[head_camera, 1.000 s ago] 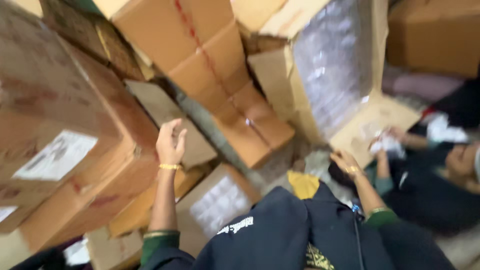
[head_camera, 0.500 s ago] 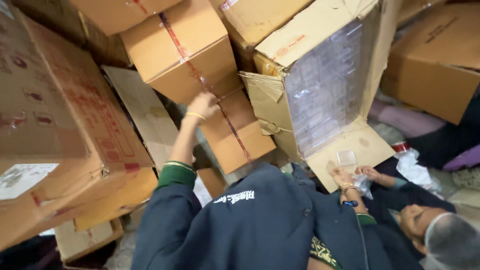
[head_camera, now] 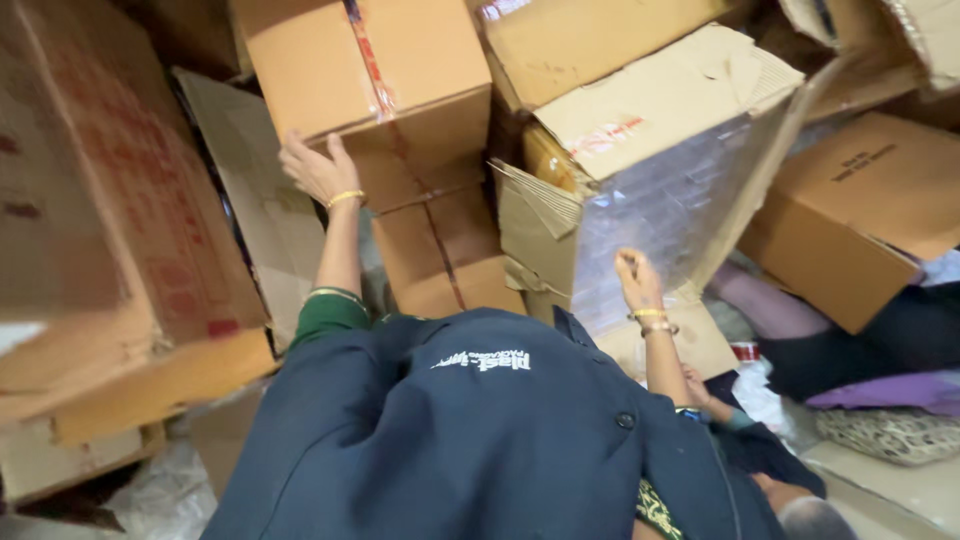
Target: The person sits on the floor and packs plastic containers into a cardboard box, placing plastic-wrapped bundles of containers into the box and pressing them down to arrange them. They finish taping a box with tape at the start and later reach to stack closed cartons around them.
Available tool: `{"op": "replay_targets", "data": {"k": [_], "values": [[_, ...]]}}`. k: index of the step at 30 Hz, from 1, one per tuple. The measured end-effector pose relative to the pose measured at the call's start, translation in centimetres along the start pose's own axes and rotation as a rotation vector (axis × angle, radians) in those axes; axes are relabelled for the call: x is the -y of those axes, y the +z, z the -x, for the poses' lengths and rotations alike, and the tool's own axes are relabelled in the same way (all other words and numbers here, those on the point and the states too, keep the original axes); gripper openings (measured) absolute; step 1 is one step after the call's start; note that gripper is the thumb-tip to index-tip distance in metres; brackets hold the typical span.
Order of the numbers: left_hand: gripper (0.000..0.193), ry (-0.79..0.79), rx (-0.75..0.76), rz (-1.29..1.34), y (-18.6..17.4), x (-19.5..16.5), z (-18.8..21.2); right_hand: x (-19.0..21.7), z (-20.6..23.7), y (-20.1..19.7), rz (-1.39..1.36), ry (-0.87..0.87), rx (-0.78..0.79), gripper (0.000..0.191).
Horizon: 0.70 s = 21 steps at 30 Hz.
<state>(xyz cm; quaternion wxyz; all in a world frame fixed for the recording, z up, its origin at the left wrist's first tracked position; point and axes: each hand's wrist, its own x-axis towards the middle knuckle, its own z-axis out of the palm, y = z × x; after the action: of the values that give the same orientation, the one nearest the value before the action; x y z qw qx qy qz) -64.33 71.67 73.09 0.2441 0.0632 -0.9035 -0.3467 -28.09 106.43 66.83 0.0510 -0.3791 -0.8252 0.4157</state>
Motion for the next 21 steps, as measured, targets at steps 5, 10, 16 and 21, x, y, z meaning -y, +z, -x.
{"op": "replay_targets", "data": {"k": [5,10,16,21], "values": [[0.092,-0.393,0.042,-0.209,5.1,3.9,-7.4,9.2,-7.4,9.4,-0.328,-0.217,0.056,0.046],[0.075,-0.115,0.178,-0.047,8.1,8.9,-7.6,19.4,-13.3,19.5,-0.403,-0.23,-0.07,0.073],[0.087,-0.135,0.46,-0.007,8.0,12.7,-6.5,27.1,-19.5,25.4,-0.142,-0.236,-0.363,0.097],[0.087,-0.117,0.472,0.008,8.3,13.0,-6.0,28.0,-20.7,25.0,-0.027,-0.066,-0.357,0.097]]}}
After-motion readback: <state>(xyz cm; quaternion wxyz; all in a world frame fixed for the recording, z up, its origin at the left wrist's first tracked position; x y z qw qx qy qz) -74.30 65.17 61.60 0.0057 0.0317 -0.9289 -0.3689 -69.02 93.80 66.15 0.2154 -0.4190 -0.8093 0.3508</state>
